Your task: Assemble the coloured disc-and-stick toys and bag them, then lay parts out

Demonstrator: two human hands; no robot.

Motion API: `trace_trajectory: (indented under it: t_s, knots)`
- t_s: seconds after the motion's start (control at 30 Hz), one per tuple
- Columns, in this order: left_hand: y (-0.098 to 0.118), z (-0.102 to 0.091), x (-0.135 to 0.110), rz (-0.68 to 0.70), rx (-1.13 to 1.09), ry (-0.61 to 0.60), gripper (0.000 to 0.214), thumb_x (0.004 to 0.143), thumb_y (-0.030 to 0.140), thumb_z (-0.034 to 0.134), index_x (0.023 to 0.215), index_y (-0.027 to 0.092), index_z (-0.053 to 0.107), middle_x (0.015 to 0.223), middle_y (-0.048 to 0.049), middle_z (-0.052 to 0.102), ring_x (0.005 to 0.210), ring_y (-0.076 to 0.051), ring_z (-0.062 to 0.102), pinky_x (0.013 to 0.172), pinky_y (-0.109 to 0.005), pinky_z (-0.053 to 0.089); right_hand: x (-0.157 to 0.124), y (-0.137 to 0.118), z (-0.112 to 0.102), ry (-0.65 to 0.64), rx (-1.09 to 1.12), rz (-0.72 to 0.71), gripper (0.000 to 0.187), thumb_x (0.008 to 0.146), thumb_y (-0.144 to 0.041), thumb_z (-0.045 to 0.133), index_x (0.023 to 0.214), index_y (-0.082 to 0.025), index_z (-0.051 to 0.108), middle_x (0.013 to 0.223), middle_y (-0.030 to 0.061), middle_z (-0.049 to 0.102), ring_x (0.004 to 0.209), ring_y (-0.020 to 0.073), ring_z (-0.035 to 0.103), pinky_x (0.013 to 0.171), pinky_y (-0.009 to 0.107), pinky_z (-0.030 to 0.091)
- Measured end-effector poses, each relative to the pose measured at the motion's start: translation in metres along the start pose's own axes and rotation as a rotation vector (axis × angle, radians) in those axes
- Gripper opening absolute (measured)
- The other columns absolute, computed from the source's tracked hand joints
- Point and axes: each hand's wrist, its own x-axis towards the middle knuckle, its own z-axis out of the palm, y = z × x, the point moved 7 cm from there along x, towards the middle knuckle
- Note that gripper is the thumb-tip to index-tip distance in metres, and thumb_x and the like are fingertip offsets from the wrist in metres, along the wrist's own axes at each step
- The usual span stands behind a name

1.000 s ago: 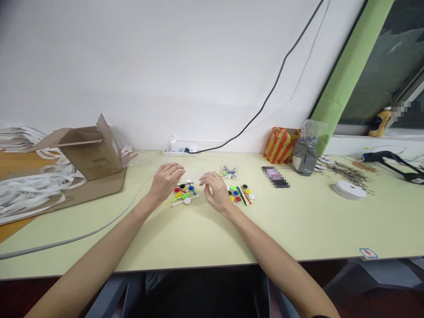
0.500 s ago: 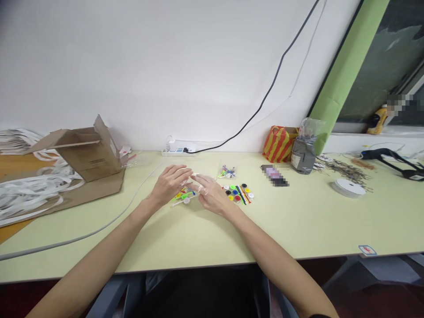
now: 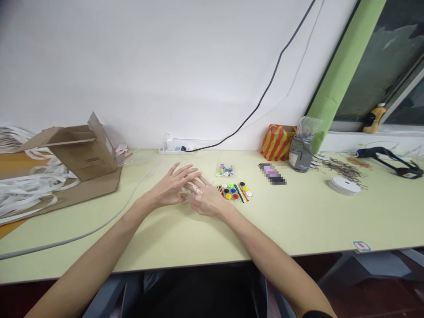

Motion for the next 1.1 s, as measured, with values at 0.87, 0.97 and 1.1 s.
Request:
trace_trajectory:
  t_s: [0.87, 0.97, 1.1]
  knots:
    - [-0.067, 0.009, -0.027, -0.301, 0.053, 0.200, 0.070, 0.083, 0.024, 0.059, 0.149, 0.020, 0.035, 0.131, -0.0124, 0.059, 0.118, -0.030, 0.055, 0.107, -0.047, 0.036, -0.004, 0.023, 0.020, 0.043, 0.129, 0.229, 0.007, 0.093, -0.019, 0.066, 0.087, -0.019, 0.068, 0.098, 0.0073, 0.059, 0.094, 0.0203, 0.051, 0.077, 0.032, 0.039]
    - [-0.072, 0.010, -0.029, -0.330, 0.058, 0.213, 0.068, 0.084, 0.024, 0.059, 0.148, 0.021, 0.036, 0.131, -0.0121, 0.060, 0.119, -0.030, 0.055, 0.108, -0.047, 0.036, -0.004, 0.022, 0.006, 0.111, 0.174, 0.199, 0.013, 0.098, -0.015, 0.055, 0.091, -0.019, 0.064, 0.097, 0.0081, 0.061, 0.092, 0.0201, 0.051, 0.078, 0.033, 0.039]
    - [-0.074, 0.008, -0.031, -0.344, 0.044, 0.243, 0.069, 0.083, 0.024, 0.060, 0.147, 0.021, 0.037, 0.126, -0.0119, 0.061, 0.119, -0.030, 0.055, 0.107, -0.047, 0.037, -0.014, 0.040, -0.023, 0.385, 0.196, 0.295, 0.022, 0.101, -0.012, 0.041, 0.089, -0.020, 0.058, 0.086, 0.0066, 0.059, 0.084, 0.0204, 0.051, 0.076, 0.034, 0.039]
